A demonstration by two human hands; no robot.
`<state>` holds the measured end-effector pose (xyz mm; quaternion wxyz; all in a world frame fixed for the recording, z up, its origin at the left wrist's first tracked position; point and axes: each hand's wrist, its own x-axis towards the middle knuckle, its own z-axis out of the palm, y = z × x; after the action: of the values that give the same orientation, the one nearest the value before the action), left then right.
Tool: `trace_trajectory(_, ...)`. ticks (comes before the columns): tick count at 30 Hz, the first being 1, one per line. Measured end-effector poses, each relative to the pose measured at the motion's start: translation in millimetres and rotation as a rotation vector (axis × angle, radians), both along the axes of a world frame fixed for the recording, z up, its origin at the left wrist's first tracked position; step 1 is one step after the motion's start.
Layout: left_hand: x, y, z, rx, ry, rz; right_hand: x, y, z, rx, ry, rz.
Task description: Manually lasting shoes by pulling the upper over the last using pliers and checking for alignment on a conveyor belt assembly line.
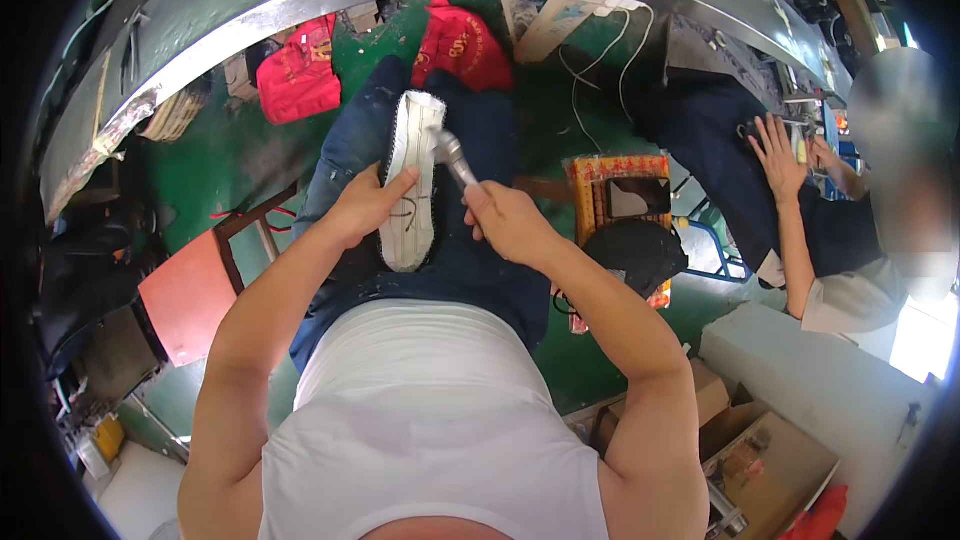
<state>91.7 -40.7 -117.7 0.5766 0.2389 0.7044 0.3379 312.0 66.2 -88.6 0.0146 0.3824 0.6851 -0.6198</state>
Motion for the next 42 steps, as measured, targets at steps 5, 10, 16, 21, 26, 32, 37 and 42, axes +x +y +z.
trace_trajectory(5,-19,3,-7,-0.039,-0.210,0.104,6,3,-7,-0.228,0.063,-0.356)
trace_trajectory(10,-13,-23,14,0.383,-0.197,0.162,-13,10,12,-0.001,0.209,-0.315)
trace_trajectory(16,-1,-13,-5,0.820,-0.065,-0.151,-43,-1,11,0.186,0.415,-0.207)
trace_trajectory(21,-3,-16,-6,0.832,0.002,-0.220,-45,-8,18,0.138,0.453,-0.203)
trace_trajectory(26,-17,-21,3,0.637,0.023,-0.358,-43,-7,16,0.161,0.403,-0.188)
trace_trajectory(32,2,-17,41,0.695,-0.717,0.043,-39,-9,25,0.212,0.322,-0.071)
trace_trajectory(37,4,-26,15,0.572,-0.356,0.163,-78,59,69,0.319,0.221,-0.004)
trace_trajectory(42,16,-25,10,0.539,-0.171,0.121,-146,153,106,1.440,0.264,-0.090)
